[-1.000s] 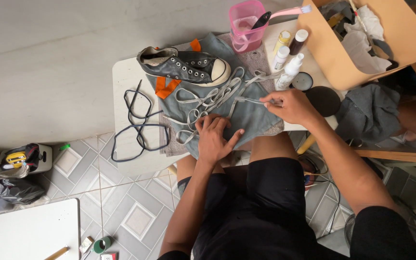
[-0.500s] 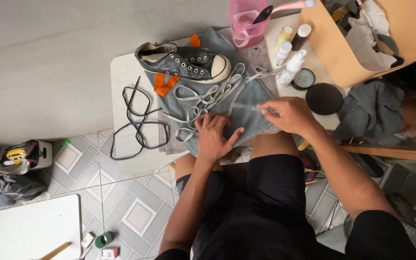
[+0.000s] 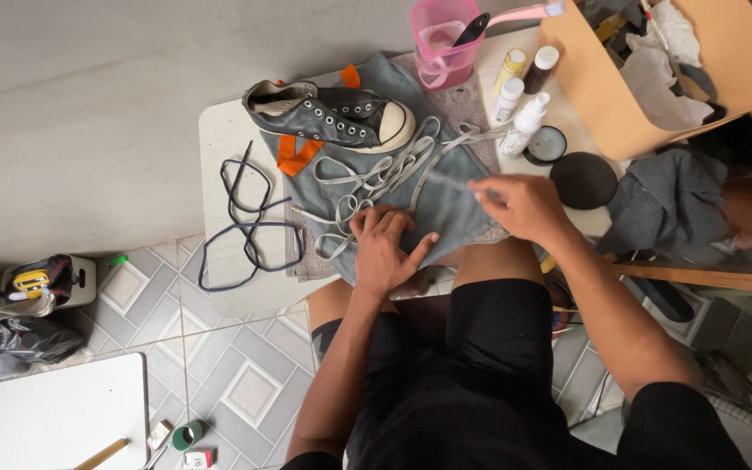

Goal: Cleaning shoe laces by scrubbing them with a brush and applying cleaning solution on a work surface.

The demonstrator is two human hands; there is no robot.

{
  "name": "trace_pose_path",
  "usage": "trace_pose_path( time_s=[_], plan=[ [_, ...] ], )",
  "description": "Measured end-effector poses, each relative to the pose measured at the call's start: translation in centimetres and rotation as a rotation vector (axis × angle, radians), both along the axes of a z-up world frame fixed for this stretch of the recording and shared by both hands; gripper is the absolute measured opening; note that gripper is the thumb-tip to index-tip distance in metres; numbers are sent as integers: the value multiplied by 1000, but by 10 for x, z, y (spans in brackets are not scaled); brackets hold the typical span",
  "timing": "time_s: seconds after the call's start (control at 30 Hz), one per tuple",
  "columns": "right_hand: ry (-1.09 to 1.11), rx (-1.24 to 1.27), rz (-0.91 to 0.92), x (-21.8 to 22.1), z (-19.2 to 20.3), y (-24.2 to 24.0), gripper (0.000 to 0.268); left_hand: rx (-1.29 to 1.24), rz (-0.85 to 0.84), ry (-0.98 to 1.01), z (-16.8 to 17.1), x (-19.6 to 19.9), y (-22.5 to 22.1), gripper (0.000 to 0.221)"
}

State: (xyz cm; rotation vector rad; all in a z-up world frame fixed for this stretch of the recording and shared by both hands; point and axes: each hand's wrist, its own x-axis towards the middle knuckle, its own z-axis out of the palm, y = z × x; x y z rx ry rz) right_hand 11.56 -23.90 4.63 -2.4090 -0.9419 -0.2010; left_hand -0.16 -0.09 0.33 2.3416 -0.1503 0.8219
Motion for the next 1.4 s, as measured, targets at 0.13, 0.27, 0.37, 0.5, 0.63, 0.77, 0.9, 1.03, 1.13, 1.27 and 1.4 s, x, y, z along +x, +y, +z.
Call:
trace_pose_path(
  time_s=[0.13, 0.27, 0.37, 0.5, 0.63, 0.77, 0.9, 1.03, 1.13, 1.27, 1.4],
  plan=[
    [132, 19, 57, -2, 0, 6, 20, 2, 6, -7, 0, 2, 2, 46],
    [214, 3, 122, -13, 13, 10, 18, 2, -3, -10, -1, 1, 1, 46],
    [-30, -111, -18, 0, 1, 10, 18, -3, 5, -7, 0, 0, 0, 47],
    [240, -31, 81, -4, 14, 4, 16, 1, 12, -9, 1, 0, 0, 47],
    [39, 98, -39, 18, -33, -10, 25, -33, -7, -38, 6, -2, 1, 45],
    [87, 286, -38, 11, -47, -15, 26, -72, -55, -128, 29, -9, 2, 37],
    [122, 355, -32, 13, -45, -12, 24, 46, -189, -259, 121, -34, 0, 35],
    [-62, 152, -15, 9, -42, -8, 25, 420, -390, -563, 244, -81, -9, 26],
    [-3, 29, -68, 1, -33, -5, 26, 568, -388, -632, 263, -115, -15, 33],
    [21, 9, -119, 1, -31, -3, 25, 561, -343, -607, 254, -136, 16, 30],
    [31, 13, -89, 3, -28, -2, 27, 555, -323, -580, 242, -149, 36, 29]
  ],
)
